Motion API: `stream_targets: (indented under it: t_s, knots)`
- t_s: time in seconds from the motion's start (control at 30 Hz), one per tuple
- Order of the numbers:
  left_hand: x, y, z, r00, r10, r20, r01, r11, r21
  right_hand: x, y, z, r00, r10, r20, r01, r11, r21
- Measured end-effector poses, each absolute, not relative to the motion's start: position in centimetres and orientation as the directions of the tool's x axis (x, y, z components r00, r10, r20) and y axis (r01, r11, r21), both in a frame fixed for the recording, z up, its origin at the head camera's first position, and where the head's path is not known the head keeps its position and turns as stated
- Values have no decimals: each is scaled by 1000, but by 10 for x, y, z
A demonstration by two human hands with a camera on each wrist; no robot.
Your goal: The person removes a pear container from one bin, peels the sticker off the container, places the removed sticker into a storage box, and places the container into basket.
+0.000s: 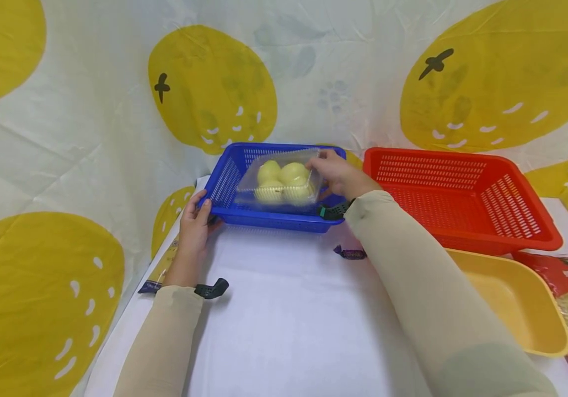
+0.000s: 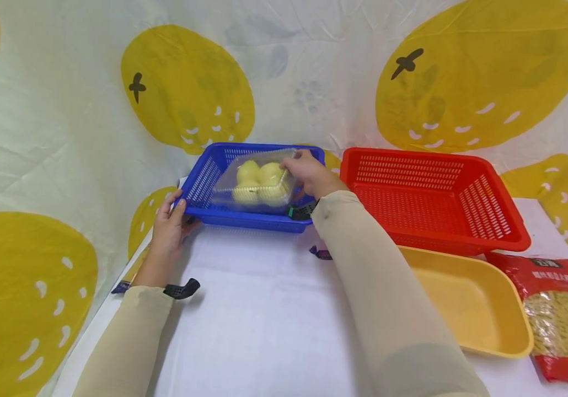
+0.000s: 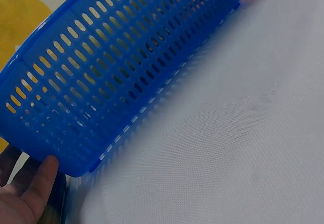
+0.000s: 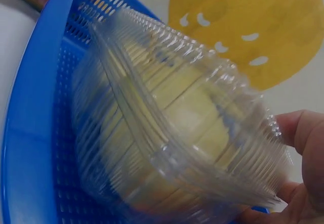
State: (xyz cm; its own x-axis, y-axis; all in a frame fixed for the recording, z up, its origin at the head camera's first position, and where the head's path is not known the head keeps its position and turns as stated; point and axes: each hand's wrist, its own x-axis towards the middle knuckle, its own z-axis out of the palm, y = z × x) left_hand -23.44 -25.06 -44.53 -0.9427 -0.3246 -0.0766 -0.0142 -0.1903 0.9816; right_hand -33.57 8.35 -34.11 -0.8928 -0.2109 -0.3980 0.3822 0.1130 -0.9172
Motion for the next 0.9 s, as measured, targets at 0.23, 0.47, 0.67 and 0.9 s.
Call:
stream_targets:
  t_s: [0.23,0.47,0.67,0.9]
  knots:
    - [-234,-252,-444,-946,-317,-66,-11,-173,985,-339,80,-349,-908,-190,-372,353,127,-927]
    - [-235,-251,-445,-949,-307,-74,-22,-170,985,-343,84,-357,-894,-269,-358,341,109,-934]
    - [-236,-251,-447,-944,-318,-83,-32,-162,986,-352,89,-361,-859,-382,-341,328,100,-939]
    - [-234,-251,-447,-948,-307,-77,-33,-147,989,-359,88,-369,-836,-443,-324,322,83,-943]
